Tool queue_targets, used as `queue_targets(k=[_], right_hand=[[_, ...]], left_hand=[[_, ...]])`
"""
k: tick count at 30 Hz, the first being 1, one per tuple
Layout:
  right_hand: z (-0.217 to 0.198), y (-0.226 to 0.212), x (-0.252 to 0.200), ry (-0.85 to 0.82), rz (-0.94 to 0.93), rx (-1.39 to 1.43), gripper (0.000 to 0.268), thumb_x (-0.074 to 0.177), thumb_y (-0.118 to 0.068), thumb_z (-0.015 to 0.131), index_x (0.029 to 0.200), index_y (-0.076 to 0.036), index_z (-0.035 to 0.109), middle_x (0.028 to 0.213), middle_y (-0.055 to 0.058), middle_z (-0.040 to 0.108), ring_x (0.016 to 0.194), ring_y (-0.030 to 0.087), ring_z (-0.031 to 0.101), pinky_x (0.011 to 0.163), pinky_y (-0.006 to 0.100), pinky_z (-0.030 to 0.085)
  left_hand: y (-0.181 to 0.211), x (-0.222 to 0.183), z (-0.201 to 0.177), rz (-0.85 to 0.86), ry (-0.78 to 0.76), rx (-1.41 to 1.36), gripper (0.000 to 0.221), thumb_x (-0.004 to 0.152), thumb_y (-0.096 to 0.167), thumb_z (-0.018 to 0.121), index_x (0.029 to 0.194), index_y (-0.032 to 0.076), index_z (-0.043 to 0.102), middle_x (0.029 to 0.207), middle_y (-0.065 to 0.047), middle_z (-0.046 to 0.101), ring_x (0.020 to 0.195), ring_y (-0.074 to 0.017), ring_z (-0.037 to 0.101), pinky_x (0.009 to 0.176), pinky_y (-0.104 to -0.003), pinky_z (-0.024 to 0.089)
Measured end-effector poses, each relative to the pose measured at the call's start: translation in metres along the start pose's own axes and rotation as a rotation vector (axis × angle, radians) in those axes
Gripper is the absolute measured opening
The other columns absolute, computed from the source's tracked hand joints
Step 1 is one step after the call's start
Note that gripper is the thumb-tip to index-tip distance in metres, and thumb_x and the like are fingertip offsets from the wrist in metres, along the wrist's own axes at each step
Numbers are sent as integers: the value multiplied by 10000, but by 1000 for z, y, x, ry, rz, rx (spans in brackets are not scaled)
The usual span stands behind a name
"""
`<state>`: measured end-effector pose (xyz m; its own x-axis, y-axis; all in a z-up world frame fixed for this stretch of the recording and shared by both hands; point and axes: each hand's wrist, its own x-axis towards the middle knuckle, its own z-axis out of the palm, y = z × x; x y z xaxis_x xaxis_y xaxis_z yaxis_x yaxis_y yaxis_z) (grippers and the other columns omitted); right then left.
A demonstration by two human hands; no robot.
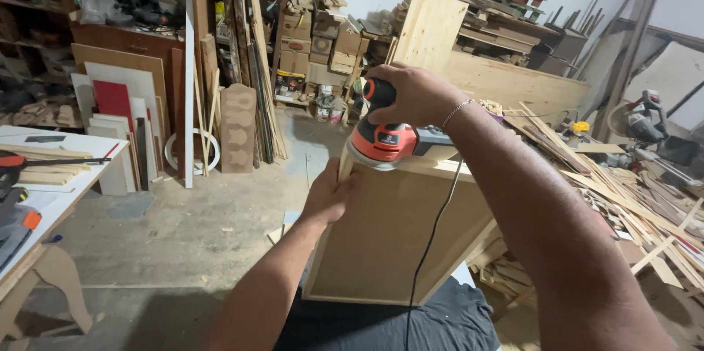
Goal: Using an orbital sander to smooth the edges and surfaces of a wooden frame in a workshop.
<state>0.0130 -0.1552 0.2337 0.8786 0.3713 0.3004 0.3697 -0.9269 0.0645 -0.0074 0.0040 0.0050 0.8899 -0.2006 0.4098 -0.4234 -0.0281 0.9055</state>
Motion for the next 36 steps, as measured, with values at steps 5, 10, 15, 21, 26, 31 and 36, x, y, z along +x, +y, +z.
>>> queue_targets(k=[5, 10, 15, 21, 26, 31, 36], right_hand=[[-5, 13, -10, -23, 9, 0, 821, 660, -528, 856, 1399, -309, 575, 1218, 52, 651, 1121, 384, 660, 946, 524, 550], [-5, 38, -19, -20, 33, 2, 818, 651, -496, 868, 1392, -298, 584, 1214, 67, 657, 1123, 383, 660, 939, 521, 551], [-13, 49, -35, -43, 79, -9, 826, 641, -488, 872, 1392, -304, 583, 1213, 52, 660, 1123, 385, 661, 958, 512, 546], [-9, 45, -28, -32, 58, -3, 818, 656, -499, 861, 1399, -313, 575, 1208, 55, 654, 1111, 390, 661, 958, 520, 548], [-7, 32, -17, -40, 36, 14, 825, 657, -501, 865, 1403, -308, 570, 1207, 49, 651, 1098, 387, 665, 941, 521, 553], [-3, 23, -6, -37, 22, 11, 820, 658, -517, 867, 1394, -310, 572, 1208, 41, 646, 1099, 373, 667, 925, 509, 557], [4, 15, 10, -34, 5, 16, 822, 680, -493, 872, 1415, -302, 556, 1217, 51, 640, 1104, 377, 664, 923, 506, 558]], left_hand=[[10, -3, -5, 15, -11, 37, 306, 993, 399, 522, 1104, 118, 573, 889, -209, 626, 873, -411, 672, 733, -549, 506], [0, 5, -5, 5, -42, 65, 316, 1010, 387, 535, 1129, 95, 561, 921, -216, 630, 898, -415, 674, 753, -554, 511], [8, 3, -6, -40, -65, 75, 394, 1004, 475, 525, 1171, 118, 529, 990, -201, 627, 987, -406, 679, 801, -548, 508], [3, 8, -5, -56, -67, 76, 416, 1000, 489, 504, 1210, 131, 515, 1047, -223, 639, 1062, -444, 675, 850, -589, 521], [20, -2, -9, -31, -59, 74, 452, 977, 528, 496, 1208, 140, 506, 1047, -236, 636, 1060, -468, 672, 837, -608, 529], [3, 6, -5, -23, -77, 70, 481, 945, 587, 477, 1169, 164, 516, 1003, -206, 642, 1014, -452, 684, 820, -602, 540], [-10, 10, -4, 19, -41, 68, 495, 930, 570, 487, 1156, 130, 503, 987, -268, 642, 993, -517, 668, 776, -647, 532]])
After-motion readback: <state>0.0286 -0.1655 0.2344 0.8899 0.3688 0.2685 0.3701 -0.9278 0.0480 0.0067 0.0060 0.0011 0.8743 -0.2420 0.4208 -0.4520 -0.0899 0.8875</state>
